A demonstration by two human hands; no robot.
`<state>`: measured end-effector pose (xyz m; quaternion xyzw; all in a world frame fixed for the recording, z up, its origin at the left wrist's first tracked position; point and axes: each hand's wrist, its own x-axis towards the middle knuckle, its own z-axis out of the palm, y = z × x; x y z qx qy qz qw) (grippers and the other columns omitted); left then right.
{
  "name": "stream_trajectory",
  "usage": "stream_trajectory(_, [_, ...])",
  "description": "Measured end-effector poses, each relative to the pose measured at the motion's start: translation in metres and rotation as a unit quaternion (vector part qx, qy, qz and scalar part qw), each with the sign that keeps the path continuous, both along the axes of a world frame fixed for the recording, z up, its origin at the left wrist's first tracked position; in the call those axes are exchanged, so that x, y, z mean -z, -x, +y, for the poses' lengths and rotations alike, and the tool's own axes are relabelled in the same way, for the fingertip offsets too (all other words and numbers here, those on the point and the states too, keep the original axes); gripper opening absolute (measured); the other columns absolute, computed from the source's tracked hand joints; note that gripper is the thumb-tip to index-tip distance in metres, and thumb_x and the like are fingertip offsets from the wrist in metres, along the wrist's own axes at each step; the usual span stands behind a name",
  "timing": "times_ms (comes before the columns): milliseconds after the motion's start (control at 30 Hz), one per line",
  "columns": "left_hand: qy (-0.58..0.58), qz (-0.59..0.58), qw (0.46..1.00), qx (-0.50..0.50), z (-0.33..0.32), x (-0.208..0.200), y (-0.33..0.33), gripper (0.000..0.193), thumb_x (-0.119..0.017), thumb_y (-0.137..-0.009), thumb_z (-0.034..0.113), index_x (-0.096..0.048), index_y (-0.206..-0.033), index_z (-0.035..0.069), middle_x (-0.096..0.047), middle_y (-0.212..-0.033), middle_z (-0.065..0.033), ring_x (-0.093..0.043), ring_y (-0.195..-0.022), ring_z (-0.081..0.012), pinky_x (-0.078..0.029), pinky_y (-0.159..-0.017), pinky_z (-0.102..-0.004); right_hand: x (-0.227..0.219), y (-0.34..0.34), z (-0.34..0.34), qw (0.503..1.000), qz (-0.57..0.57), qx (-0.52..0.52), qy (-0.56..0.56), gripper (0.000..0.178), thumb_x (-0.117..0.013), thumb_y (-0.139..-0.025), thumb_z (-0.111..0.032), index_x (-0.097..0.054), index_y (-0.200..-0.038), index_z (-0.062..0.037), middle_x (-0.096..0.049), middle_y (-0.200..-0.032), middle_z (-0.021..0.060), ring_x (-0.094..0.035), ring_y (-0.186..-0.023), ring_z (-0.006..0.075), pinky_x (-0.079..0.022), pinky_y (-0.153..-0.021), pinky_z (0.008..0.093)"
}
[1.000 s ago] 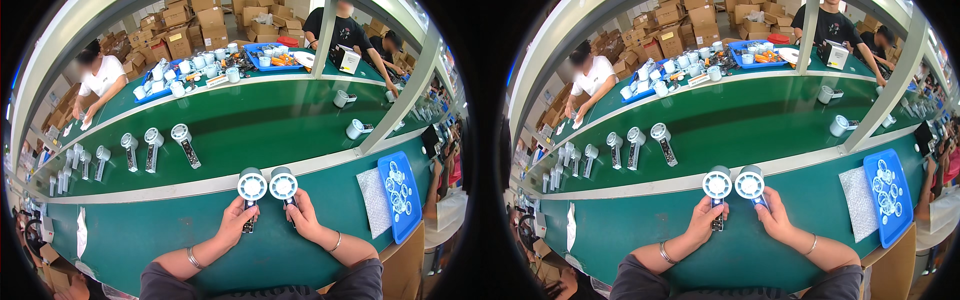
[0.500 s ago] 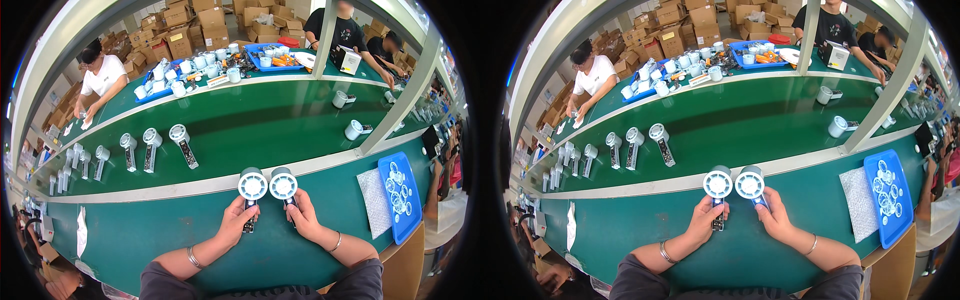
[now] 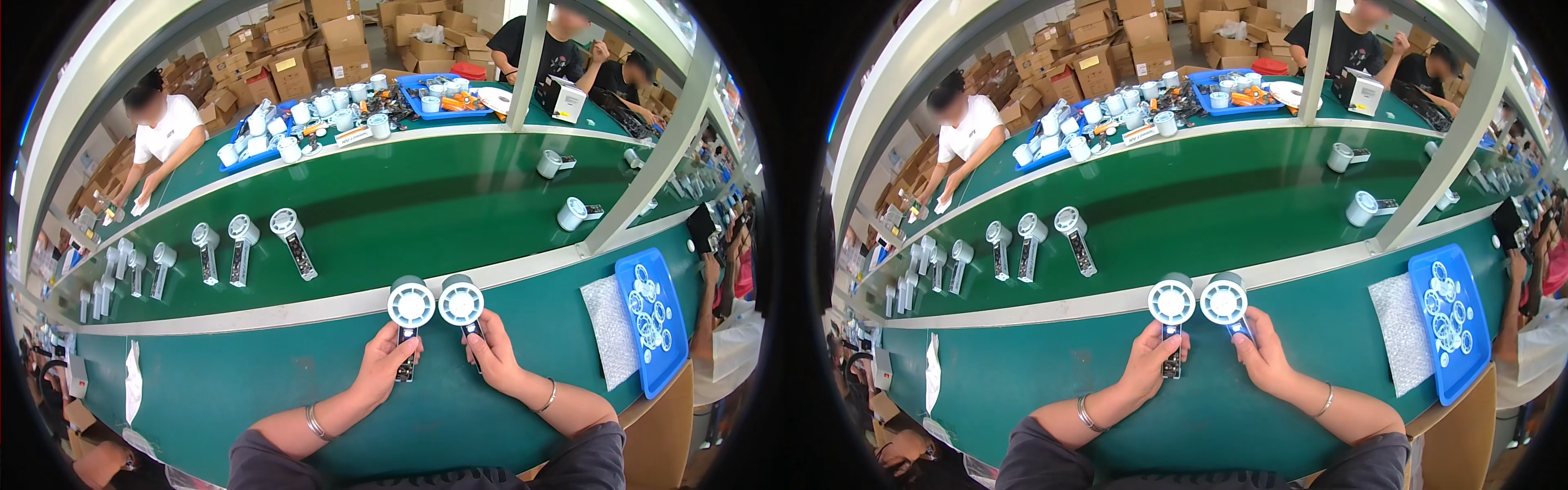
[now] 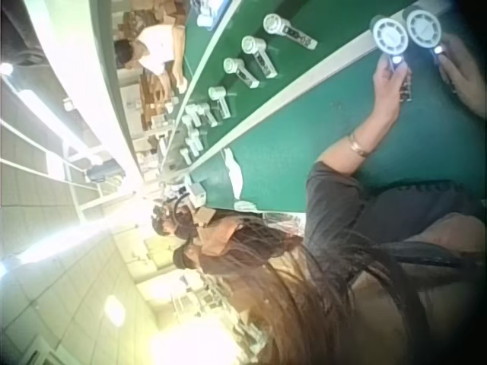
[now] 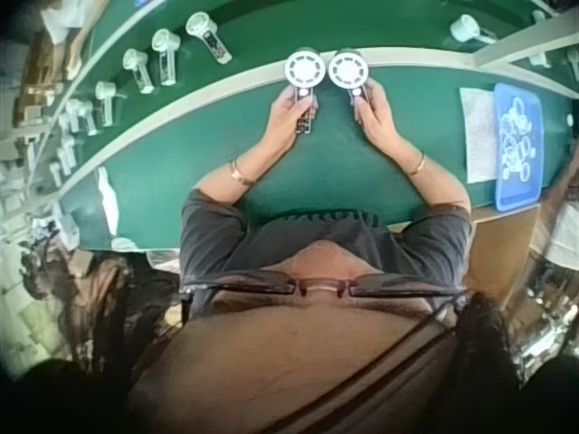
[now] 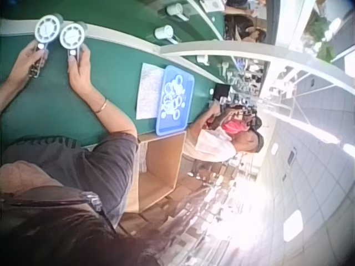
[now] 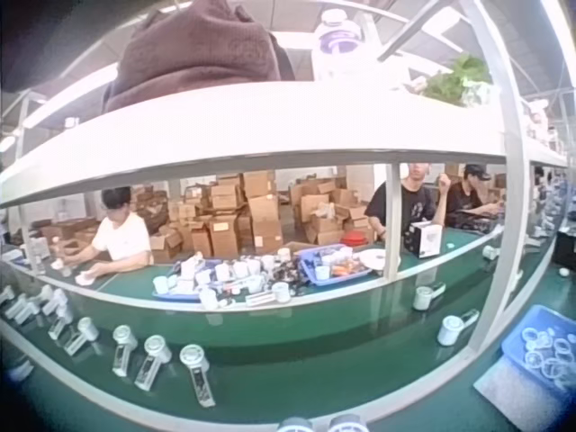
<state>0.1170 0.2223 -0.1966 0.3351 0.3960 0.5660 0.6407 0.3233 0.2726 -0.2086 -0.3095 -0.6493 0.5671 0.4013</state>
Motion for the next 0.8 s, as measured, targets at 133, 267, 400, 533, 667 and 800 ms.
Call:
stream_trajectory(133, [0.007, 0.013, 1.000, 0.002, 0.013, -0.001, -0.018, 0.022, -0.057, -0.087, 0.012, -0.050, -0.106, 0.002, -0.057, -0.085, -0.0050, -0.052, -0.071, -0.0113, -0.045, -0.065, -0.0249, -0.001, -0.014, 0.009, 0.999, 0.007, 0.034, 0.021, 0.039, -0.044, -0.092, -0.009, -0.029, -0.126, 0.0002, -0.049, -0.088, 0.0067, -0.045, -0.062, 0.0075, -0.040, -0.055, 0.0212])
stream_trajectory(267, [0.029, 0.087, 0.996, -0.004, 0.011, 0.002, -0.021, 0.029, -0.061, -0.084, 0.009, -0.046, -0.107, 0.002, -0.055, -0.083, -0.0047, -0.050, -0.066, -0.0097, -0.043, -0.057, -0.0233, 0.015, -0.016, 0.008, 0.991, -0.043, 0.126, -0.034, 0.047, -0.058, -0.085, -0.013, -0.035, -0.124, -0.0003, -0.052, -0.099, 0.0125, -0.054, -0.085, 0.0178, -0.047, -0.074, 0.0313])
stream_trajectory(400, [0.021, 0.145, 0.987, -0.062, 0.004, -0.005, -0.012, 0.046, -0.062, -0.079, 0.004, -0.034, -0.116, 0.002, -0.053, -0.082, -0.0061, -0.047, -0.056, -0.0088, -0.037, -0.045, -0.0219, 0.014, -0.012, 0.010, 0.985, -0.059, 0.147, -0.071, 0.053, -0.065, -0.079, -0.017, -0.038, -0.122, -0.0008, -0.053, -0.102, 0.0137, -0.054, -0.091, 0.0199, -0.046, -0.078, 0.0326])
stream_trajectory(533, [-0.029, 0.317, 0.947, 0.050, 0.000, 0.003, 0.025, 0.041, -0.062, -0.078, 0.009, -0.042, -0.113, 0.002, -0.057, -0.092, -0.0140, -0.054, -0.067, -0.0161, -0.043, -0.053, -0.0259, -0.028, -0.042, -0.006, 0.985, -0.142, 0.098, 0.006, 0.051, -0.063, -0.080, -0.020, -0.039, -0.122, -0.0027, -0.057, -0.087, 0.0106, -0.055, -0.078, 0.0164, -0.046, -0.069, 0.0304])
stream_trajectory(667, [-0.162, 0.538, 0.823, 0.084, -0.012, -0.020, 0.041, 0.043, -0.068, -0.073, 0.014, -0.055, -0.111, -0.001, -0.063, -0.096, -0.0172, -0.061, -0.087, -0.0226, -0.048, -0.078, -0.0332, -0.047, -0.075, -0.015, 0.971, -0.196, 0.021, 0.133, 0.053, -0.062, -0.083, -0.019, -0.036, -0.126, -0.0022, -0.055, -0.082, 0.0051, -0.052, -0.058, 0.0099, -0.044, -0.051, 0.0247])
stream_trajectory(800, [-0.153, 0.529, 0.833, 0.050, -0.025, -0.031, 0.045, 0.043, -0.068, -0.073, 0.009, -0.054, -0.113, -0.001, -0.063, -0.099, -0.0155, -0.061, -0.089, -0.0204, -0.048, -0.079, -0.0320, -0.069, -0.085, -0.029, 0.966, -0.246, 0.007, 0.083, 0.051, -0.061, -0.084, -0.022, -0.037, -0.126, -0.0042, -0.058, -0.082, 0.0082, -0.056, -0.060, 0.0129, -0.046, -0.054, 0.0268])
